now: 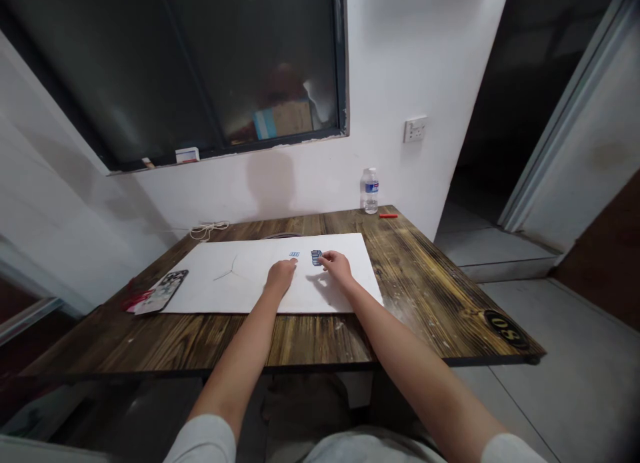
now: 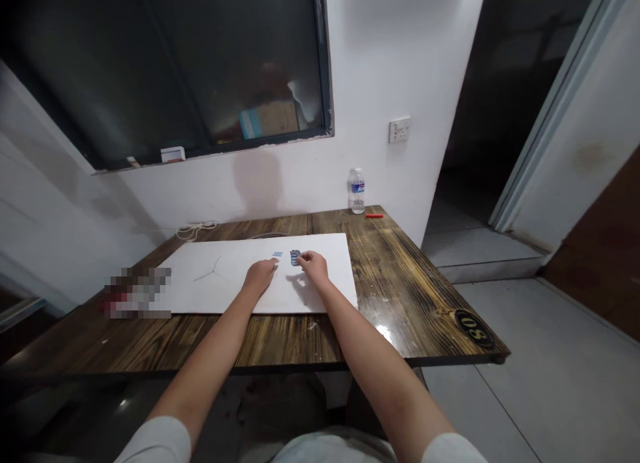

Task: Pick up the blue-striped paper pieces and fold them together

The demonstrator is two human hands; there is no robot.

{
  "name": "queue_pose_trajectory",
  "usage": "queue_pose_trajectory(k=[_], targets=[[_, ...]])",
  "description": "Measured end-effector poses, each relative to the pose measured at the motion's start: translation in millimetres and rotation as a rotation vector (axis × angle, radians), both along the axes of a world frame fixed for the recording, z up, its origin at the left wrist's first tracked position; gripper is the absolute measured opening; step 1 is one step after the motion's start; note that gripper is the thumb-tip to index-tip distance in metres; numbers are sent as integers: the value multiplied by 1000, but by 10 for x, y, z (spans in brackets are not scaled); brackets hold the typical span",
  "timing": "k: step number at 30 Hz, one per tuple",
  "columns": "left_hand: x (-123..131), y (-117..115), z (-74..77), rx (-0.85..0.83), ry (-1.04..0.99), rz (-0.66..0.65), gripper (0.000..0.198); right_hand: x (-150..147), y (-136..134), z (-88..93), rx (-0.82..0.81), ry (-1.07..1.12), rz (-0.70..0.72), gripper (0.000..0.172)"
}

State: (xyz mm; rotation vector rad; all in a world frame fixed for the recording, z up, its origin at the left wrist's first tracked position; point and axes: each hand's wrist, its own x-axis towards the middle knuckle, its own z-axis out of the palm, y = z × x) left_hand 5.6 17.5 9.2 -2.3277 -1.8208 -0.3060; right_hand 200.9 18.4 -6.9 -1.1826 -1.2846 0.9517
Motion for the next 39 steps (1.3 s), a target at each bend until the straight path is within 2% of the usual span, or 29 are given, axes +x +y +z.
queue_pose_trajectory(k=[7, 13, 22, 26, 34, 39], targets=[[-39, 17, -1, -11, 26, -43, 26, -5, 1, -4, 1, 12, 5, 9], [-76, 53, -14, -38, -39, -50, 24, 4, -13, 10, -7, 7, 13, 10], [-25, -13, 28, -6, 116, -57, 28, 1, 2, -9, -13, 17, 11, 10], [-12, -23, 37, 1, 116, -39, 27, -2, 15, -24, -9, 29, 13, 10], [-42, 30, -21, 72, -171, -1, 23, 1, 29, -44, 4, 38, 15, 12], [-80, 78, -65, 142, -501, -42, 23, 6, 47, -62, 16, 12, 14, 13]])
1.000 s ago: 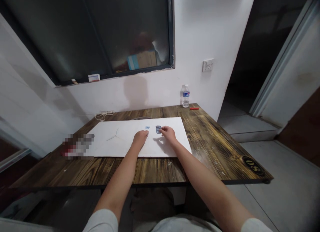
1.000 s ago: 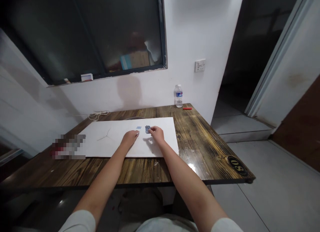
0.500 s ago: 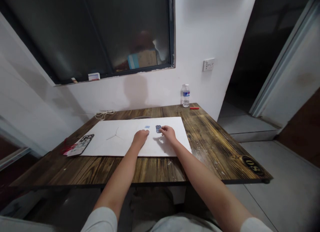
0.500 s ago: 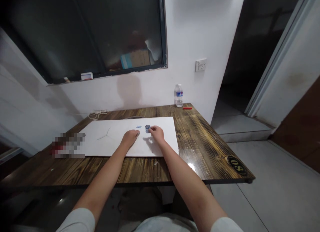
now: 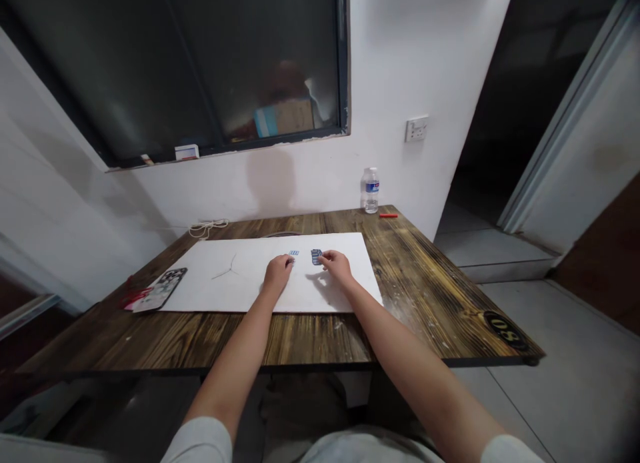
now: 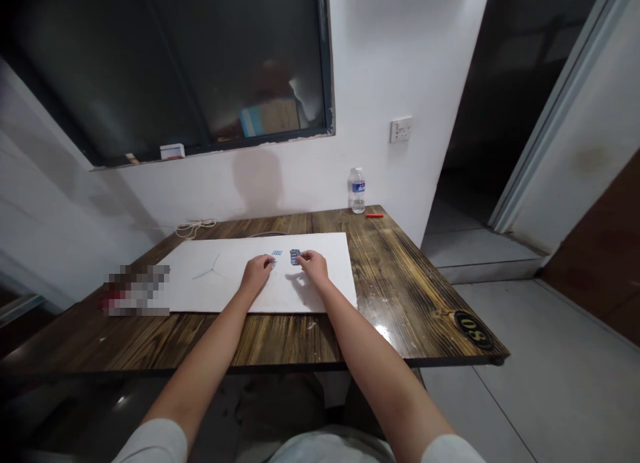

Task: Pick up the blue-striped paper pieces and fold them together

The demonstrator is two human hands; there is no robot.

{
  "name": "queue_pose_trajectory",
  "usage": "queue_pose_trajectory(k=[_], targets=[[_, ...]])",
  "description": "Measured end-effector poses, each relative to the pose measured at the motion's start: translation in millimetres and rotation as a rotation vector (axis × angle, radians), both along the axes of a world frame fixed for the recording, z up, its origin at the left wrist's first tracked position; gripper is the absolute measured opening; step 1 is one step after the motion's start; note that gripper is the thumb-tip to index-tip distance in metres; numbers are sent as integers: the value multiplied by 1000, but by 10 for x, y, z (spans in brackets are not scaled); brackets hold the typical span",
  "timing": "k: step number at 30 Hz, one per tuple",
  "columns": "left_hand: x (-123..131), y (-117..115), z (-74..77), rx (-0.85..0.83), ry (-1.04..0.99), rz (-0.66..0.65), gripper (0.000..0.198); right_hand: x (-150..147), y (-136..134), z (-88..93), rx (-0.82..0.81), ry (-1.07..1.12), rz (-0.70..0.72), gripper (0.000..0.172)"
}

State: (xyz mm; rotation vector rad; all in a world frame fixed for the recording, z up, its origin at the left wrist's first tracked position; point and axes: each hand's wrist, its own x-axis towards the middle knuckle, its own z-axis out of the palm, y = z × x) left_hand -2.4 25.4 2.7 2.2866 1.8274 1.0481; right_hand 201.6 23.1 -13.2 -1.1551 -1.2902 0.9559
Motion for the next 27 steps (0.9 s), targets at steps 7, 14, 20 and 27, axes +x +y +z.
queue_pose_trajectory(k=[7, 14, 20, 27], targets=[[111, 21, -58, -180, -526, -311, 24, 22, 31, -23, 36, -122, -24, 13], [222, -92, 28, -39, -376, -522, 13, -7, -2, -34, 82, -245, 72, 9], [211, -93, 43, 151, -299, -419, 12, -39, -47, -23, 98, -250, 178, 11], [247, -90, 10, 196, -343, -373, 17, -46, -57, 5, 111, -280, 206, 12]])
